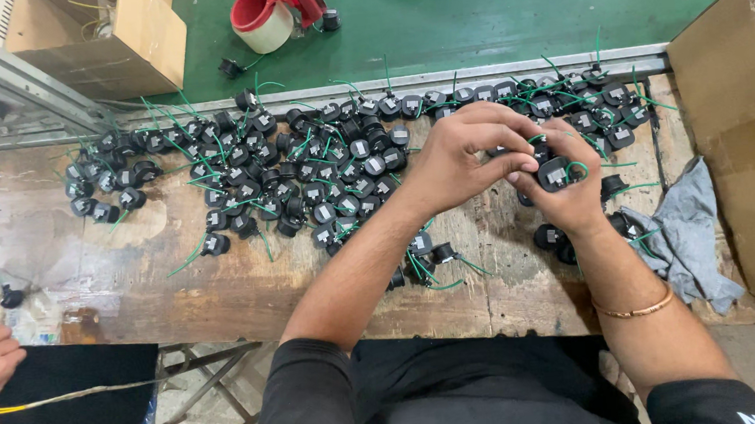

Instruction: The person sits at a workbench covered with black plug bodies with green wires, picks up individual plugs, bends and seats the wire ends into the plug terminals by hand, and places the processed plugs back on the bench in groups. A coworker at the left of the bench works on plugs with a small hand tool.

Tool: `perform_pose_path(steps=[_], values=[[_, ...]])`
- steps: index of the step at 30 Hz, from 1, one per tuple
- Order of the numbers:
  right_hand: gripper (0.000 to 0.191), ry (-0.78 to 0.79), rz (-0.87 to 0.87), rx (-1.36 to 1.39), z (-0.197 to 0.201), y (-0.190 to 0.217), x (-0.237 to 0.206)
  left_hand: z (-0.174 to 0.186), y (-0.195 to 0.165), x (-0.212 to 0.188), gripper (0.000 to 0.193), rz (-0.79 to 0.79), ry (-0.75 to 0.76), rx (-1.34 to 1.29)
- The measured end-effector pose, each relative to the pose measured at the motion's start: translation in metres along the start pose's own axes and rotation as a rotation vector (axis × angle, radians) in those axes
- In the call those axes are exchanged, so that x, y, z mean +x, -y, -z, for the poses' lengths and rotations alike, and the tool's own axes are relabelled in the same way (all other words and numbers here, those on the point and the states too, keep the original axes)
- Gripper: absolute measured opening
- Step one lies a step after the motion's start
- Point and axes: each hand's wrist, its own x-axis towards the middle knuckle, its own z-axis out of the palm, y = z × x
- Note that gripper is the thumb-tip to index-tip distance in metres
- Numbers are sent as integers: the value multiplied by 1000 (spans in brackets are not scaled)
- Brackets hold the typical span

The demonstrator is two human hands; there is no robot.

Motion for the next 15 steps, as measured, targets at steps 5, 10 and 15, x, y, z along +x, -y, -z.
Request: perform_pose_path(steps=[5,10,15], values=[[40,59,88,-65,-2,13,3,-14,-2,-2,26,298,-85,-6],[38,46,139,-71,6,15,7,-11,-6,-1,30,95,-107,53],[34,-25,213,-152,27,7,11,-1,-7,2,28,123,-155,51]])
